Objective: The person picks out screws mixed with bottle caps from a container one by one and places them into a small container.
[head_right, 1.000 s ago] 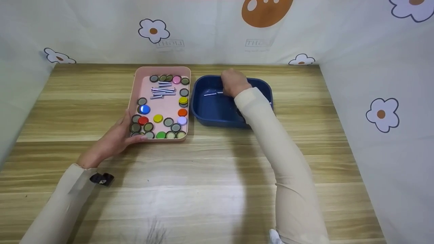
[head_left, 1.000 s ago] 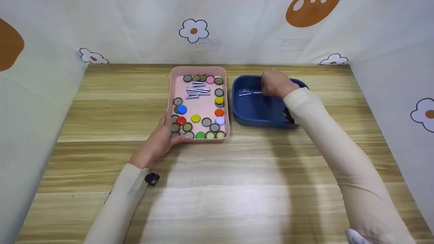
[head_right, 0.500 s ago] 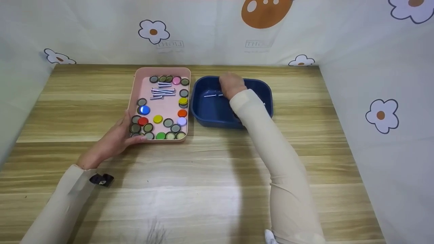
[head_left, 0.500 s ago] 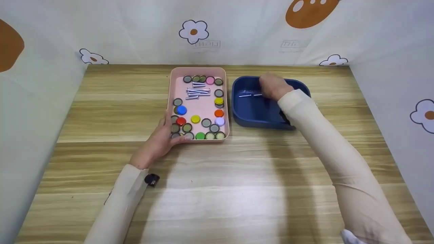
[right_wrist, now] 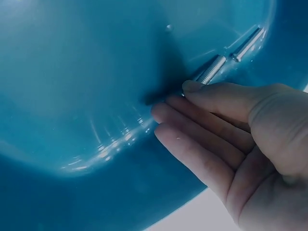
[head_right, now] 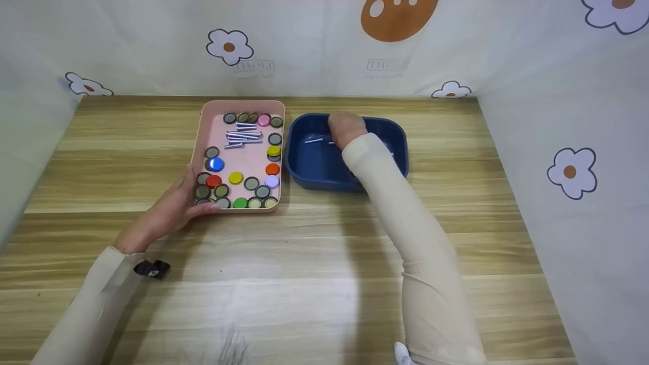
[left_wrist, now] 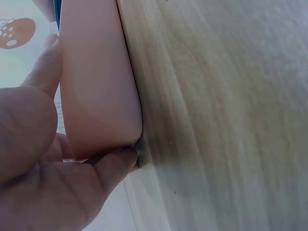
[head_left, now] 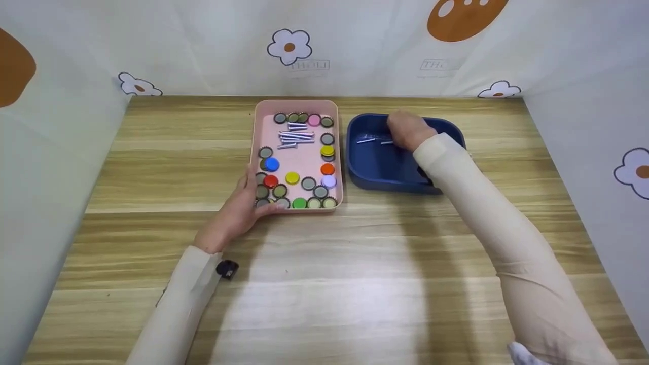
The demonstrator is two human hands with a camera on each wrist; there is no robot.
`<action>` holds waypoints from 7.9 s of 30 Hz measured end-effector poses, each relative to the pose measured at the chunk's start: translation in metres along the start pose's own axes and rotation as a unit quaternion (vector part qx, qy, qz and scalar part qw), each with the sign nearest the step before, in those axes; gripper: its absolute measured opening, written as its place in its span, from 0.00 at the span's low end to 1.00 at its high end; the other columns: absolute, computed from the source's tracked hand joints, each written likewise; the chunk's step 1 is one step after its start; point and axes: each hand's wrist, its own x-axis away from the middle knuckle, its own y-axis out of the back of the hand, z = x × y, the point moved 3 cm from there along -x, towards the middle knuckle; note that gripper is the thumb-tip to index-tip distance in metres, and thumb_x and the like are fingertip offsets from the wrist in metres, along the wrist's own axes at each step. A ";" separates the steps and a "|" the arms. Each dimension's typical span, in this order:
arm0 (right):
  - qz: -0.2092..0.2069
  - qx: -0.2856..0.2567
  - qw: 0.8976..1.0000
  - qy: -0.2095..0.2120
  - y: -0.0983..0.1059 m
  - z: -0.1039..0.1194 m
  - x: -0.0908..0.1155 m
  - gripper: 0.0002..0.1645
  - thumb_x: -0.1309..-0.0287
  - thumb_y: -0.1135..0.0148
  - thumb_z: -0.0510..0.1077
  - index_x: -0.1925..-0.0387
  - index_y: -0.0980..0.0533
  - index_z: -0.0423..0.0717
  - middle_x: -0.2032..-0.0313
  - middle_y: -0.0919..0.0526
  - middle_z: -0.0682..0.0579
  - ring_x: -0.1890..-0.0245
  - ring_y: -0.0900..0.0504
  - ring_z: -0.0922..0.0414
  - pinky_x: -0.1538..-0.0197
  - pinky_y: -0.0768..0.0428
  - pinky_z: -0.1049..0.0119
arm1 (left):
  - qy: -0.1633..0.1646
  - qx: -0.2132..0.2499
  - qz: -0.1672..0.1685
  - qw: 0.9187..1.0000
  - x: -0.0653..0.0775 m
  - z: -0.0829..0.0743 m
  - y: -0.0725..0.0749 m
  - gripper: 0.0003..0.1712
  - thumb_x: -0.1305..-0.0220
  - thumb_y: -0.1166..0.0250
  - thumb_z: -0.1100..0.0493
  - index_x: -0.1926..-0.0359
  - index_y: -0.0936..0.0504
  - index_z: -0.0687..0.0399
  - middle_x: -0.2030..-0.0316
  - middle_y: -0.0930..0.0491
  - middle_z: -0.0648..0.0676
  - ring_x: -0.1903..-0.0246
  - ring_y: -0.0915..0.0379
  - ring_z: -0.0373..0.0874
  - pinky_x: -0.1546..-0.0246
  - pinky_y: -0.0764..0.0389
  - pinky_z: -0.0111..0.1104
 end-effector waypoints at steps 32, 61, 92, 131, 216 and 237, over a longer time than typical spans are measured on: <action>0.000 -0.012 1.000 0.005 0.014 -0.002 0.006 0.13 0.40 0.53 0.28 0.63 0.20 0.29 0.60 0.16 0.33 0.69 0.26 0.46 0.59 0.21 0.50 | -0.002 -0.005 -0.005 1.000 0.001 -0.001 0.001 0.70 0.36 0.32 0.45 0.24 0.85 0.43 0.20 0.70 0.61 0.20 0.63 0.58 0.21 0.57 0.53; -0.067 -0.006 0.988 0.138 0.048 0.022 0.004 0.09 0.49 0.46 0.40 0.74 0.20 0.41 0.75 0.18 0.45 0.74 0.22 0.48 0.71 0.29 0.62 | 0.011 0.008 0.002 1.000 0.000 -0.001 0.001 0.71 0.38 0.31 0.43 0.24 0.84 0.37 0.19 0.74 0.56 0.20 0.67 0.56 0.20 0.59 0.52; -0.058 -0.015 0.987 0.146 0.054 0.095 -0.006 0.14 0.46 0.39 0.44 0.59 0.17 0.43 0.63 0.15 0.45 0.63 0.20 0.48 0.58 0.18 0.58 | -0.029 0.001 -0.013 0.999 -0.001 -0.002 0.000 0.69 0.36 0.31 0.49 0.23 0.84 0.41 0.21 0.65 0.65 0.22 0.56 0.59 0.21 0.55 0.52; -0.028 -0.053 0.988 0.140 0.024 0.163 -0.026 0.17 0.33 0.41 0.40 0.45 0.20 0.41 0.52 0.15 0.44 0.55 0.20 0.50 0.46 0.17 0.60 | -0.021 -0.015 -0.011 1.000 0.001 -0.002 0.001 0.71 0.38 0.31 0.43 0.23 0.83 0.47 0.20 0.67 0.63 0.21 0.59 0.59 0.21 0.55 0.52; -0.052 -0.011 0.994 0.090 -0.002 0.202 -0.040 0.15 0.28 0.44 0.39 0.44 0.21 0.41 0.45 0.16 0.43 0.45 0.17 0.50 0.39 0.18 0.59 | -0.011 -0.011 -0.008 1.000 -0.001 -0.001 0.001 0.70 0.36 0.32 0.44 0.24 0.84 0.46 0.20 0.67 0.63 0.21 0.60 0.57 0.21 0.55 0.52; -0.053 -0.022 0.993 0.107 0.009 0.200 -0.031 0.15 0.31 0.40 0.40 0.45 0.20 0.42 0.47 0.15 0.44 0.50 0.15 0.51 0.42 0.16 0.61 | -0.019 -0.001 -0.009 1.000 0.001 0.001 -0.001 0.71 0.37 0.31 0.45 0.24 0.85 0.41 0.20 0.63 0.62 0.21 0.57 0.56 0.21 0.56 0.53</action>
